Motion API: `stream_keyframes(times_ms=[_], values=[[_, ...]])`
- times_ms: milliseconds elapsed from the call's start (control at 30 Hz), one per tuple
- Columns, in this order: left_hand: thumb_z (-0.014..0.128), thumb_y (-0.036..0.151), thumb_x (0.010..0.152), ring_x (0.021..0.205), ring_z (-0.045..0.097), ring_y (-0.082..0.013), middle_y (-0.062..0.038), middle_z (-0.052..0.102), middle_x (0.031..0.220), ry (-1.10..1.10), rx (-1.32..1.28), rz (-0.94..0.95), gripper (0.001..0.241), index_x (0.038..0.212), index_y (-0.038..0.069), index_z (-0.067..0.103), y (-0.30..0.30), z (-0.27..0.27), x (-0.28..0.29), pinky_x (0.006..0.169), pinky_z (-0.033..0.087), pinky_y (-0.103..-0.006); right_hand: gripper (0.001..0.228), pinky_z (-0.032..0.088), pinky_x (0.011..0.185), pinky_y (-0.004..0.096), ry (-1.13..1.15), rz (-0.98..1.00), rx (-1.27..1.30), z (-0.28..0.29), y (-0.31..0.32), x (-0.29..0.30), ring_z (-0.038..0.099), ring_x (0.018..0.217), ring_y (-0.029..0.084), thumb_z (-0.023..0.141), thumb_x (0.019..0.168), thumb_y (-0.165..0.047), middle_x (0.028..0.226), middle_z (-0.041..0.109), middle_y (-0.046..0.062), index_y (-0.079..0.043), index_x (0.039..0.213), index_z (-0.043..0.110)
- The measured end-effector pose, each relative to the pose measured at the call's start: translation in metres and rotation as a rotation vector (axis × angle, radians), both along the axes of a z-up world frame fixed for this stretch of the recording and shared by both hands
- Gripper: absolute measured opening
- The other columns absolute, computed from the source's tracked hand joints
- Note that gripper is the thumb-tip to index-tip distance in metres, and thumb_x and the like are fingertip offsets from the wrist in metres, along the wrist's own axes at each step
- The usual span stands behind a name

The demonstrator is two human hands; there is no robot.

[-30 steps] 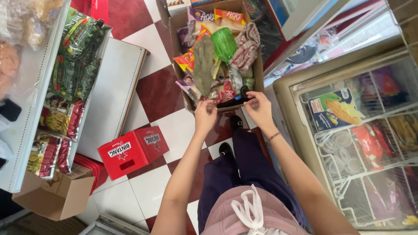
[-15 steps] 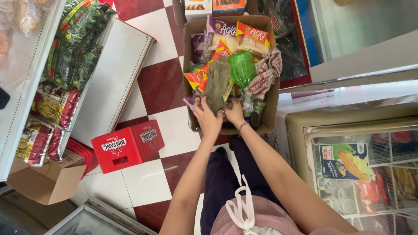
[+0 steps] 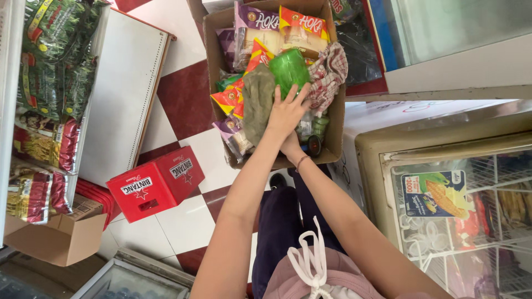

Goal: The person scans several bread packages using a handheld barcode scanner and places the packages onto a store shelf one by one.

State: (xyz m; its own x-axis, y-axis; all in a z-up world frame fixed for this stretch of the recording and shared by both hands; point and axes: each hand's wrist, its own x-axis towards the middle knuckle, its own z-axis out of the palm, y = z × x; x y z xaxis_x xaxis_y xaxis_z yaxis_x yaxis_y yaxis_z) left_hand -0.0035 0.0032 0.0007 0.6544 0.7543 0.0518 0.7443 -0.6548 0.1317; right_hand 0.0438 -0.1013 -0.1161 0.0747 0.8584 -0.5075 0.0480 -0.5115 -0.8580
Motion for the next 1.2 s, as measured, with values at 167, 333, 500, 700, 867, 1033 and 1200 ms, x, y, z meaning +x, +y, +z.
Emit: stream_keyframes(times_ms=[167, 333, 500, 700, 867, 1033, 1200], values=[[0.070, 0.018, 0.086, 0.139, 0.044, -0.0278, -0.003, 0.046, 0.152, -0.300, 0.059, 0.021, 0.047, 0.132, 0.026, 0.064, 0.004, 0.030, -0.019, 0.114, 0.026, -0.0642, 0.023, 0.057, 0.082, 0.029, 0.636, -0.330, -0.115, 0.006, -0.019, 0.000, 0.068, 0.098, 0.016, 0.064, 0.099, -0.002, 0.116, 0.067, 0.013, -0.002, 0.122, 0.059], [0.076, 0.019, 0.091, 0.144, 0.042, -0.0282, -0.003, 0.048, 0.153, -0.615, -0.072, 0.206, 0.048, 0.136, 0.024, 0.061, 0.023, 0.059, -0.015, 0.120, 0.025, -0.0535, 0.033, 0.050, 0.083, 0.031, 0.815, -0.467, -0.240, 0.014, -0.026, 0.019, 0.058, 0.098, 0.017, 0.056, 0.099, 0.000, 0.116, 0.063, 0.007, -0.006, 0.131, 0.062], [0.069, 0.019, 0.102, 0.139, 0.054, -0.0326, -0.009, 0.056, 0.144, -1.107, -0.077, 0.461, 0.039, 0.138, 0.008, 0.058, 0.045, 0.069, -0.019, 0.123, 0.040, -0.0453, 0.022, 0.052, 0.101, 0.035, 0.888, -0.561, -0.167, 0.044, -0.029, 0.025, 0.062, 0.114, 0.018, 0.052, 0.103, -0.008, 0.120, 0.066, 0.005, -0.003, 0.124, 0.059], [0.065, 0.021, 0.107, 0.133, 0.055, -0.0304, -0.015, 0.056, 0.139, -1.253, -0.013, 0.548, 0.039, 0.138, 0.001, 0.052, 0.051, 0.072, -0.023, 0.119, 0.040, -0.0410, 0.018, 0.050, 0.089, 0.029, 0.572, -0.501, 0.003, 0.056, -0.034, 0.036, 0.058, 0.102, 0.012, 0.049, 0.109, -0.014, 0.112, 0.062, 0.003, -0.008, 0.123, 0.058], [0.061, 0.020, 0.108, 0.126, 0.057, -0.0204, -0.012, 0.057, 0.141, -1.438, -0.147, 0.735, 0.043, 0.144, 0.001, 0.048, 0.057, 0.070, -0.026, 0.109, 0.046, -0.0352, 0.018, 0.046, 0.084, 0.025, 0.202, -0.505, 0.190, 0.077, -0.038, 0.055, 0.051, 0.095, 0.010, 0.052, 0.112, -0.011, 0.107, 0.058, 0.003, -0.003, 0.127, 0.059], [0.061, 0.017, 0.104, 0.116, 0.060, -0.0179, -0.009, 0.059, 0.138, -1.523, -0.149, 0.911, 0.048, 0.148, 0.002, 0.046, 0.070, 0.081, -0.039, 0.096, 0.049, -0.0332, 0.019, 0.049, 0.091, 0.025, 0.068, -0.600, 0.265, 0.127, -0.033, 0.072, 0.057, 0.102, 0.009, 0.051, 0.108, -0.008, 0.115, 0.061, 0.004, -0.002, 0.125, 0.056], [0.064, 0.013, 0.109, 0.128, 0.057, -0.0215, -0.014, 0.061, 0.137, -1.514, 0.065, 0.771, 0.041, 0.144, -0.002, 0.050, 0.083, 0.088, -0.055, 0.114, 0.042, -0.0366, 0.018, 0.049, 0.096, 0.026, -0.054, -0.636, 0.333, 0.166, -0.043, 0.097, 0.058, 0.105, 0.011, 0.047, 0.109, -0.007, 0.116, 0.062, 0.007, -0.001, 0.125, 0.054]])
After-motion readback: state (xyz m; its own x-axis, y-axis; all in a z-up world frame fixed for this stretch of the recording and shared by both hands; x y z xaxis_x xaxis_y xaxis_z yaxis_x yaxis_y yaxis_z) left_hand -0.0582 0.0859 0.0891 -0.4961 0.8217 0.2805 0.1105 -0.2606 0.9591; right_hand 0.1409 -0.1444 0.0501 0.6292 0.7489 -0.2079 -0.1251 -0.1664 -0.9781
